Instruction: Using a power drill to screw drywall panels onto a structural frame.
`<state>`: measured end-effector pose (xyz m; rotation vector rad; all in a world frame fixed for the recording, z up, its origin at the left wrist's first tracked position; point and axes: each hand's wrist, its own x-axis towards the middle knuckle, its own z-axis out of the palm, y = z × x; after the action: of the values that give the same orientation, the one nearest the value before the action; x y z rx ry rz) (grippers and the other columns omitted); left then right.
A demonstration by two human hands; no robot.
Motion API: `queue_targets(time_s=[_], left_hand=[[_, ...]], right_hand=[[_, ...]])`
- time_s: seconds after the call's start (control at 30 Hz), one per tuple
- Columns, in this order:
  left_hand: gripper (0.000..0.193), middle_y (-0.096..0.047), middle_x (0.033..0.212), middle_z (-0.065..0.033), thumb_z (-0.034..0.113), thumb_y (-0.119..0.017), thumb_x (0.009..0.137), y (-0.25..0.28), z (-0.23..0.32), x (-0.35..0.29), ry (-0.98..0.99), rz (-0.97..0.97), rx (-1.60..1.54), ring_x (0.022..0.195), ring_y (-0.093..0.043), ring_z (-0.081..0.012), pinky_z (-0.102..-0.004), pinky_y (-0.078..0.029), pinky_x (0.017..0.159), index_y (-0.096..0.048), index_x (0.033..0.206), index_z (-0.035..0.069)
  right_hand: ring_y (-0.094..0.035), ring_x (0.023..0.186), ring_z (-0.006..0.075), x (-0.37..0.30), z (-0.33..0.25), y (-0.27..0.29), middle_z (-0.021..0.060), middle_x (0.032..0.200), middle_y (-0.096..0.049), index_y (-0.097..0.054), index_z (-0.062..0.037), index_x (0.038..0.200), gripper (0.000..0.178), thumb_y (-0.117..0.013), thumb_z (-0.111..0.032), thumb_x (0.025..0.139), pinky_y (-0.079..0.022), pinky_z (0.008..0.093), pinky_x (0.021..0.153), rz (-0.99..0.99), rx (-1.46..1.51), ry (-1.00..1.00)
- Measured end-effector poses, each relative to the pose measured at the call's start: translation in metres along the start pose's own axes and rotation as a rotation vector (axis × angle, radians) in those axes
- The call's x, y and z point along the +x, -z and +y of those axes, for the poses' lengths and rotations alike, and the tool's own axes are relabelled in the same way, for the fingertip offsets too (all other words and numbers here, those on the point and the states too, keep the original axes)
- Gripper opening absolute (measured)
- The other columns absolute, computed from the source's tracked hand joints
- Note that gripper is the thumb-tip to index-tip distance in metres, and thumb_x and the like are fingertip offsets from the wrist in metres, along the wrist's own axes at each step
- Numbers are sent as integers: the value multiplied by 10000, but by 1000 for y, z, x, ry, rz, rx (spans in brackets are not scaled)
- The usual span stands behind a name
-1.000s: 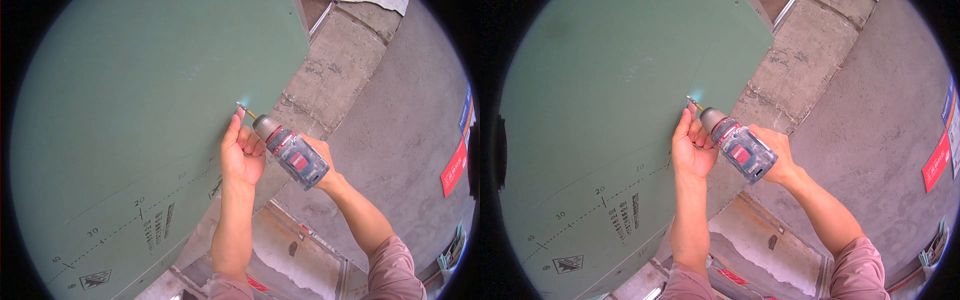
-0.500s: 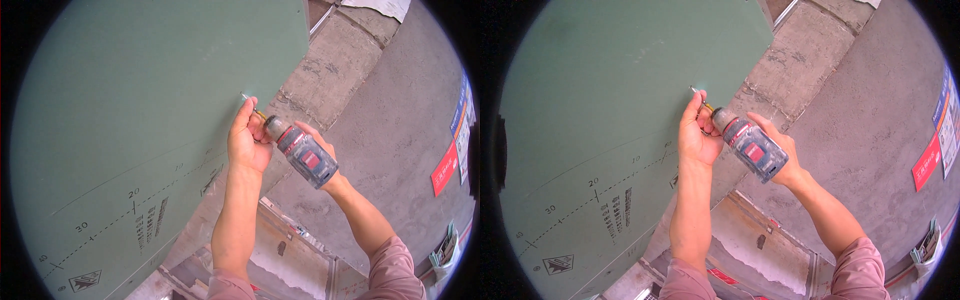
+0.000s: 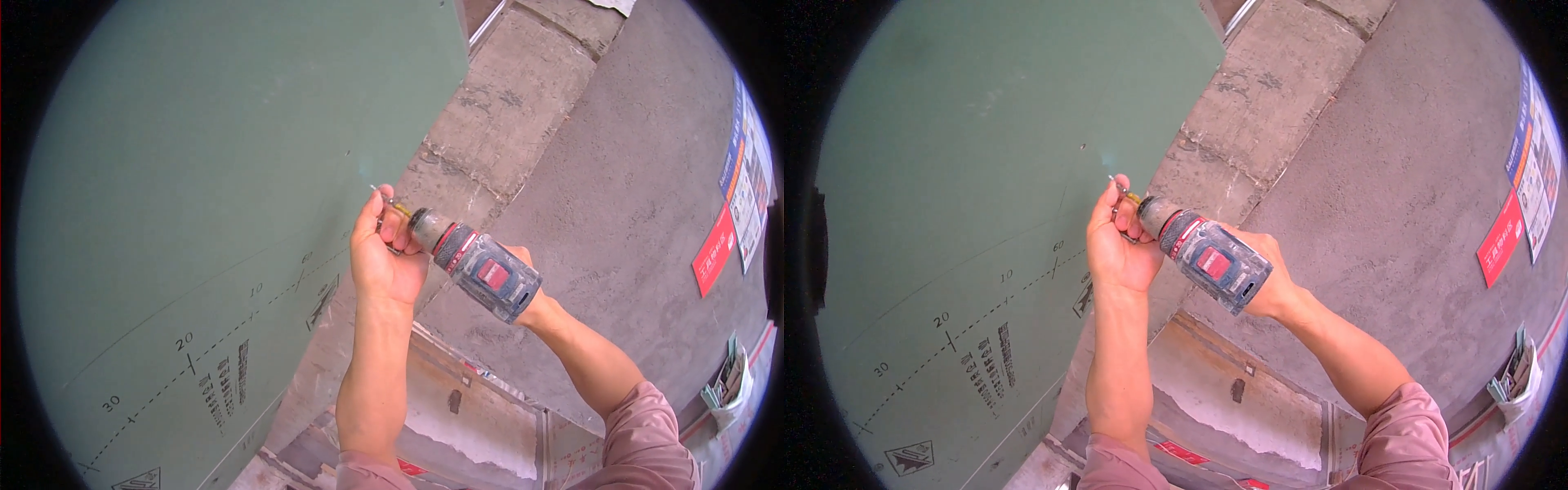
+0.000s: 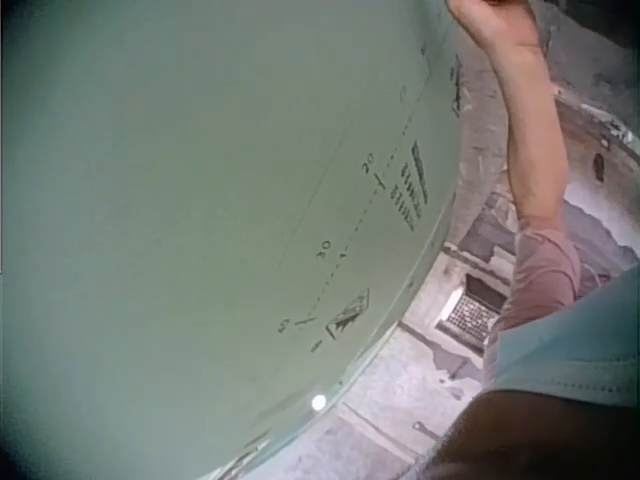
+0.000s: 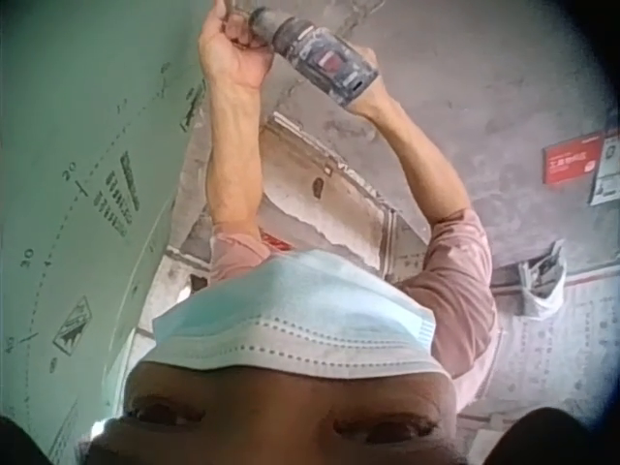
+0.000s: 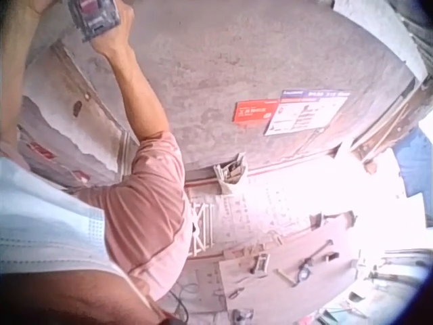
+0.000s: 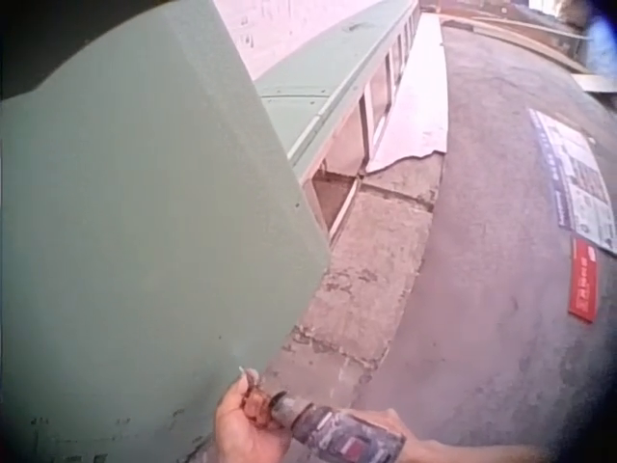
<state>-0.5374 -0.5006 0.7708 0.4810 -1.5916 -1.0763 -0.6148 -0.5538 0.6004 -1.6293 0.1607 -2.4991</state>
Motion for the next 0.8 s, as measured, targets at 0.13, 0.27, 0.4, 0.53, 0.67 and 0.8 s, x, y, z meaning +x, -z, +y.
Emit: queue_targets(time_s=[0.13, 0.27, 0.4, 0.53, 0.67, 0.8], left_hand=[[131, -307, 565, 80, 254, -529, 970, 1, -7, -3, -26, -43, -44, 504, -296, -56, -221, -295, 477, -581, 972, 134], [143, -312, 571, 77, 265, -525, 977, 4, -19, -6, -28, -29, 7, 511, -302, -56, -219, -304, 487, -577, 985, 133], [153, -325, 572, 81, 268, -535, 975, 8, -31, -14, -20, 45, 15, 507, -303, -47, -213, -285, 479, -589, 1015, 131], [214, -320, 595, 74, 303, -516, 989, 20, -42, -25, -34, 112, 138, 534, -312, -52, -232, -322, 519, -555, 1072, 110], [240, -314, 599, 74, 279, -516, 996, 35, -49, -38, 12, 186, 282, 539, -321, -54, -231, -306, 517, -547, 1142, 93], [228, -348, 585, 70, 266, -543, 985, 51, -37, -81, 85, 221, 546, 520, -334, -67, -257, -297, 492, -595, 1067, 59]], right_hand=[[-580, 800, 146, -7, 1, 1, 59, 865, -635, -647, -86, 935, 200, -730, -83, 753, -466, 305, 696, 11, -27, 102], [-578, 857, 139, -25, 18, -1, 33, 889, -634, -648, -115, 924, 144, -713, -87, 798, -462, 320, 717, -41, -55, 28], [-613, 808, 211, -44, 27, -17, 90, 922, -651, -651, -102, 1008, 220, -721, -109, 799, -494, 348, 733, -75, 131, -182], [-602, 786, 216, -61, 25, -35, 66, 873, -639, -643, -87, 981, 171, -710, -127, 829, -489, 363, 718, 11, 477, -331], [-618, 812, 243, -90, 34, -58, 75, 869, -641, -650, -111, 976, 158, -698, -155, 832, -484, 390, 702, -38, 522, -415], [-633, 863, 272, -118, 43, -68, 49, 900, -660, -664, -168, 969, 170, -697, -218, 810, -467, 434, 712, -85, 218, -275]])
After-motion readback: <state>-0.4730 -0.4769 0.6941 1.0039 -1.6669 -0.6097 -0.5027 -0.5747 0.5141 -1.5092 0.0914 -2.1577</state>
